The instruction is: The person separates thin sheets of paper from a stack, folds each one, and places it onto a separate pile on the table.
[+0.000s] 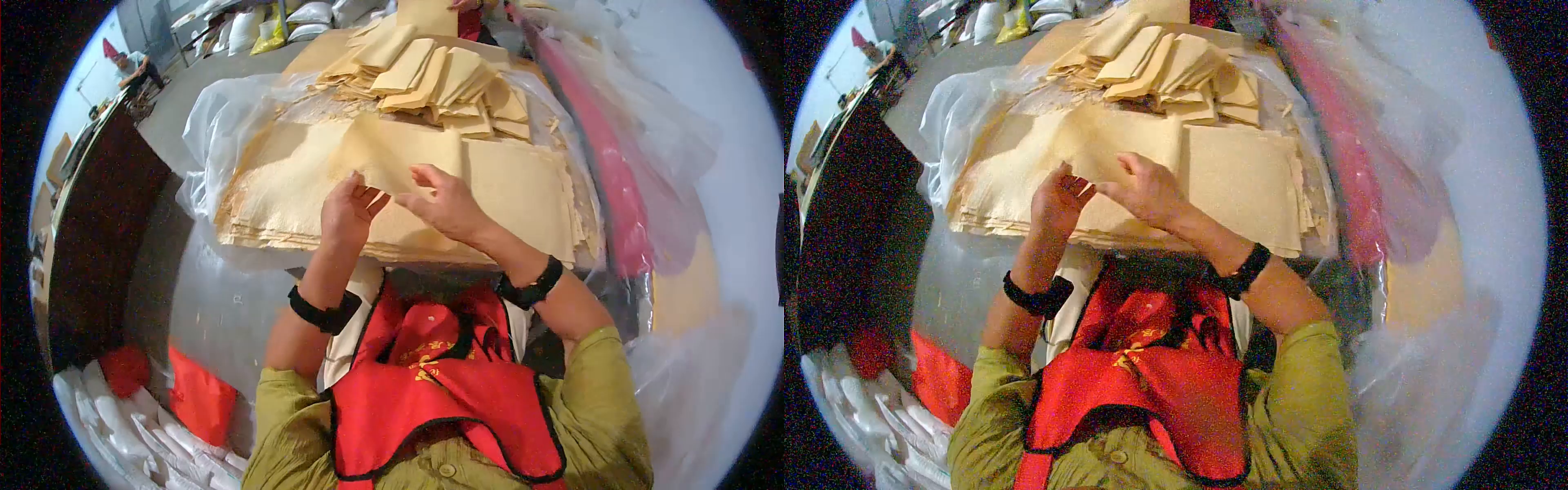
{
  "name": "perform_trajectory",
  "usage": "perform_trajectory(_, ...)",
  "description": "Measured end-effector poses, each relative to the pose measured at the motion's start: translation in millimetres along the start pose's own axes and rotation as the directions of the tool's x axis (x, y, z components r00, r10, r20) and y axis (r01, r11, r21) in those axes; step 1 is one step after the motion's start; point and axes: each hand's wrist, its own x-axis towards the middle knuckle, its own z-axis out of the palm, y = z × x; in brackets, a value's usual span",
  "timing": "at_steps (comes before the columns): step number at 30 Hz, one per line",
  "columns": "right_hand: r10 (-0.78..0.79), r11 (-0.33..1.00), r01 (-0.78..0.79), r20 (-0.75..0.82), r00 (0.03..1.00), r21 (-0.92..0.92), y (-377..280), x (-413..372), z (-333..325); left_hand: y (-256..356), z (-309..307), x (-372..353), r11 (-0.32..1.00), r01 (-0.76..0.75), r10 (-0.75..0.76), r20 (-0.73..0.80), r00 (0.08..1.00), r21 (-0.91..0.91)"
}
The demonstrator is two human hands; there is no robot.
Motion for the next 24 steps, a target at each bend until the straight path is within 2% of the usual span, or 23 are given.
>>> perform_trajectory(4, 0.031, 0.976, -0.029, -0.003, 1.000, 0.215, 0.3, 4.4, -6.5, -14.4, 32.3, -1.1, 0.989, -0.038, 0.024, 0.097, 0.995, 0.146)
perform_trajectory(7, 0.043, 0.999, -0.045, -0.130, 0.991, -0.009, 1.6, -6.1, -16.2, -29.9, 52.2, -6.6, 0.961, -0.116, 0.079, 0.152, 0.985, 0.251)
perform_trajectory(10, 0.174, 0.960, -0.119, -0.208, 0.962, 0.254, 1.5, -14.7, -31.7, -44.8, 74.1, -12.8, 0.943, -0.164, 0.111, 0.191, 0.975, 0.290)
perform_trajectory(13, 0.167, 0.976, -0.113, -0.308, 0.937, 0.185, 30.6, -19.9, -40.3, -54.1, 82.6, -10.5, 0.922, -0.166, 0.101, 0.197, 0.975, 0.350)
perform_trajectory(16, 0.120, 0.971, -0.181, -0.332, 0.935, -0.158, 40.7, -30.7, -67.5, -56.8, 86.0, -10.0, 0.915, -0.231, 0.163, 0.220, 0.962, 0.330)
perform_trajectory(17, 0.246, 0.966, -0.260, -0.356, 0.902, 0.008, 43.0, -34.9, -76.7, -52.9, 86.6, -12.0, 0.917, -0.240, 0.182, 0.203, 0.962, 0.318)
perform_trajectory(19, 0.484, 0.864, -0.380, -0.336, 0.808, 0.331, 50.1, -44.1, -94.4, -37.5, 86.5, -15.3, 0.920, -0.265, 0.225, 0.164, 0.961, 0.288)
perform_trajectory(20, 0.508, 0.811, -0.304, -0.345, 0.789, 0.500, 61.8, -51.4, -95.5, -31.5, 77.3, -13.0, 0.926, -0.274, 0.236, 0.167, 0.957, 0.261)
perform_trajectory(22, 0.568, 0.617, -0.111, -0.344, 0.748, 0.779, 99.4, -69.6, -85.4, -18.8, 53.4, -15.8, 0.925, -0.249, 0.233, 0.090, 0.968, 0.287)
perform_trajectory(24, 0.630, 0.586, -0.145, -0.336, 0.700, 0.797, 126.0, -88.8, -79.2, -11.5, 14.7, -13.9, 0.933, -0.186, 0.197, -0.006, 0.980, 0.307)
